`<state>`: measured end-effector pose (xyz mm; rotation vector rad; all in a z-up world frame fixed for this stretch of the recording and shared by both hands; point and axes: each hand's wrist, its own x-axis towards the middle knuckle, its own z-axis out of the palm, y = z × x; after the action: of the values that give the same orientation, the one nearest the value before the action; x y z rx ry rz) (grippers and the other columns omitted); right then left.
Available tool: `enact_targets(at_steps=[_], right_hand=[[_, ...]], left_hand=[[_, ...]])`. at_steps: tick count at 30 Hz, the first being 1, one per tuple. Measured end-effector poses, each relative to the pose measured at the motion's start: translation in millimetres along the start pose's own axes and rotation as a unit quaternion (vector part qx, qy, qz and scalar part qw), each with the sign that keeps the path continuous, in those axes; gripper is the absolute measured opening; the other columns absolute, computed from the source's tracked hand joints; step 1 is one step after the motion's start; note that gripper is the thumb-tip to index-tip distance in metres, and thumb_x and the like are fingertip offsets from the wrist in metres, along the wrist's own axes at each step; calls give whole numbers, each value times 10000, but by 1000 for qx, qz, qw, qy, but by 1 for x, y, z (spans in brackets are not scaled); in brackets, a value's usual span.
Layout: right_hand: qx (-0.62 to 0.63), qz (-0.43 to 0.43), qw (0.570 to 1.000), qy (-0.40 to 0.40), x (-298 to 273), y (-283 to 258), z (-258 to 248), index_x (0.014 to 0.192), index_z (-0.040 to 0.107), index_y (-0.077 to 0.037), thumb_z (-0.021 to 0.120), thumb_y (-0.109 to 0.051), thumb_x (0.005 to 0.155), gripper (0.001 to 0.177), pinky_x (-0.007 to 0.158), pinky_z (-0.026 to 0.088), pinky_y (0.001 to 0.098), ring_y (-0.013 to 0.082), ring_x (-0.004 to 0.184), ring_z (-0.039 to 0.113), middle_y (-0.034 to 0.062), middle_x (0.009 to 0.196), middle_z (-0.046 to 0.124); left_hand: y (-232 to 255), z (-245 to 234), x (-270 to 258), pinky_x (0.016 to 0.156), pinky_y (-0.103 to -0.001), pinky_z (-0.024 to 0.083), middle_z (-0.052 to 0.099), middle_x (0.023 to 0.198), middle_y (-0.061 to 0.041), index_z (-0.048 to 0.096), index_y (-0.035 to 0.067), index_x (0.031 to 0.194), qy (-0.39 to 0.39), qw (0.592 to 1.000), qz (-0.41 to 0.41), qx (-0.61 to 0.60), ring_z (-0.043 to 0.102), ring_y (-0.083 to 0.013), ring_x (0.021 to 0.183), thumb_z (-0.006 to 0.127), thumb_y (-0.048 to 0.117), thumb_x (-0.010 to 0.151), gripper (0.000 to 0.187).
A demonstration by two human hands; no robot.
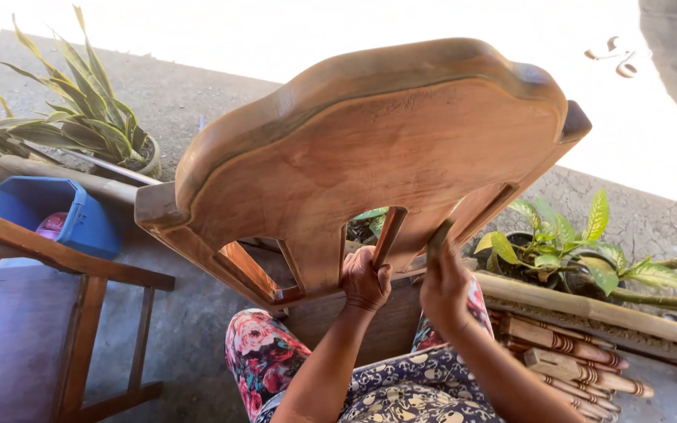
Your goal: Sanding the wooden surface of a chair using a piece of sandpaper.
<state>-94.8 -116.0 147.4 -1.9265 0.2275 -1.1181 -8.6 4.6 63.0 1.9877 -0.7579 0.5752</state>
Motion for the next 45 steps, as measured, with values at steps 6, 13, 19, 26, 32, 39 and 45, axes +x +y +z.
enact_targets(at_steps=[6, 13, 19, 26, 32, 39, 45], right_hand=[[28, 21, 999, -38, 37, -39, -4, 1519, 552, 13, 508, 110, 1011, 519, 838, 557, 449, 295, 881, 707, 220, 1030, 712], [-20, -26, 999, -1, 1, -18, 0, 1492, 547, 89, 516, 97, 989, 504, 804, 555, 451, 346, 903, 699, 249, 1060, 695], [10, -23, 1000, 1, 48, -51, -8, 1485, 557, 83, 515, 98, 1027, 460, 739, 543, 425, 288, 797, 658, 218, 955, 674], [-49, 78, 989, -114, -53, 15, -6, 1557, 446, -32, 540, 138, 953, 635, 818, 571, 268, 188, 1028, 736, 169, 1439, 659], [37, 43, 998, -22, 0, -5, -15, 1493, 559, 13, 470, 124, 1014, 500, 1087, 484, 513, 383, 1250, 645, 251, 1408, 641], [41, 129, 989, -51, -45, 4, -1, 1422, 631, 26, 524, 101, 997, 444, 1077, 502, 488, 343, 1276, 619, 238, 1365, 679], [166, 248, 953, -38, -11, -3, -21, 1436, 606, 43, 489, 22, 1053, 401, 936, 596, 395, 229, 1078, 673, 215, 1300, 693]], left_hand=[[4, -2, 2, 641, -352, 501, 447, 629, -49, 535, 136, 880, -6, 1000, 0, -1, 594, -269, 599, 107, 658, 1013, 688], [-4, 3, -4, 637, -373, 499, 464, 626, -55, 541, 134, 869, 2, 1000, 6, 8, 597, -280, 597, 106, 681, 1002, 711], [3, -1, 1, 625, -368, 495, 439, 621, -57, 531, 131, 858, 1, 1000, 8, 8, 583, -283, 588, 100, 670, 1006, 705], [-3, 5, -14, 738, -434, 491, 623, 766, -101, 595, 78, 953, -46, 996, -75, -28, 574, -331, 675, 326, 646, 1018, 632], [-4, 3, -7, 671, -386, 508, 481, 660, -69, 538, 128, 888, -11, 1000, -1, 17, 613, -292, 638, 99, 676, 1002, 711], [2, -2, 0, 631, -382, 498, 479, 636, -57, 532, 144, 834, -3, 1000, -7, 1, 612, -285, 608, 73, 728, 974, 756], [-1, 0, -8, 633, -368, 496, 458, 635, -63, 525, 139, 845, -3, 1000, -5, 9, 603, -280, 614, 142, 668, 1015, 675]])
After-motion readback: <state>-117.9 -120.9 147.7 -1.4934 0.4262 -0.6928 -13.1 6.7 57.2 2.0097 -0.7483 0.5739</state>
